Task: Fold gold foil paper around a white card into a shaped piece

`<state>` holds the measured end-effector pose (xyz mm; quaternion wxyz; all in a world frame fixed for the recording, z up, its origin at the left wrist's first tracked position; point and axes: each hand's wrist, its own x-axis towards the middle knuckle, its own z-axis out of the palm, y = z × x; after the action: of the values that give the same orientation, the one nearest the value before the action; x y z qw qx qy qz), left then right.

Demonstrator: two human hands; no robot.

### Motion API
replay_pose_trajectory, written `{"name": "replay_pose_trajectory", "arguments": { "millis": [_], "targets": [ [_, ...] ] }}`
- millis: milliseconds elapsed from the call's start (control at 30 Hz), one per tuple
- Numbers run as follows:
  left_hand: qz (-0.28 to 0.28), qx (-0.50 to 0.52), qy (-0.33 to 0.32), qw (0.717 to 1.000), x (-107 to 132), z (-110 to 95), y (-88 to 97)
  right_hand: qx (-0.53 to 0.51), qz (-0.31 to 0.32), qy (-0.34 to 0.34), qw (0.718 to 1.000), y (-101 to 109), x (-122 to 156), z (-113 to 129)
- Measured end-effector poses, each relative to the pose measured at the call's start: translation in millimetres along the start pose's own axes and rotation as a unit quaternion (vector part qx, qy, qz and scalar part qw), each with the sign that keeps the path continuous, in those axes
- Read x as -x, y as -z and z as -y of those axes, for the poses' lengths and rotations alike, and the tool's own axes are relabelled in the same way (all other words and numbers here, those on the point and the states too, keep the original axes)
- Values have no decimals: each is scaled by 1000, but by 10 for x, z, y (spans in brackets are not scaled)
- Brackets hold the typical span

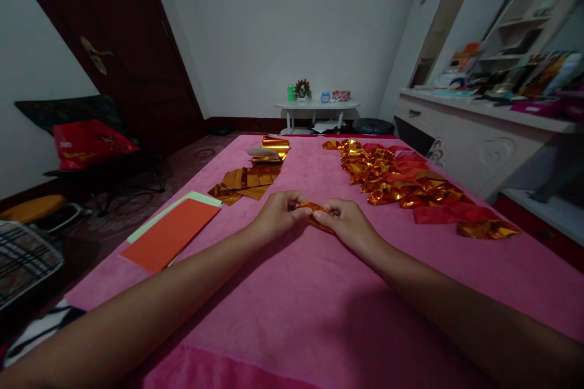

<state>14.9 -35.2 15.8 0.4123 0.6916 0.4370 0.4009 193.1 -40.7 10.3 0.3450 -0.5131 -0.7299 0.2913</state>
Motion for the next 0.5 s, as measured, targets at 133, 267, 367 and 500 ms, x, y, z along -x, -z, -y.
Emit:
{"name": "replay_pose_trajectory", "arguments": {
  "millis": [133,267,367,500],
  "targets": [
    [-62,13,7,998,-165,55,-97,-54,-42,6,998,-90,-158,-129],
    [-65,11,-6,998,-126,85,-178,-97,-40,21,994,-110,-154,-151],
    [-52,17,-15,998,-76,71,-193,-114,-41,35,992,-70,-112,-110],
    [-57,15,3,998,-42,40,-143,-105,-43,51,992,-36,-77,-66]
  ]
}}
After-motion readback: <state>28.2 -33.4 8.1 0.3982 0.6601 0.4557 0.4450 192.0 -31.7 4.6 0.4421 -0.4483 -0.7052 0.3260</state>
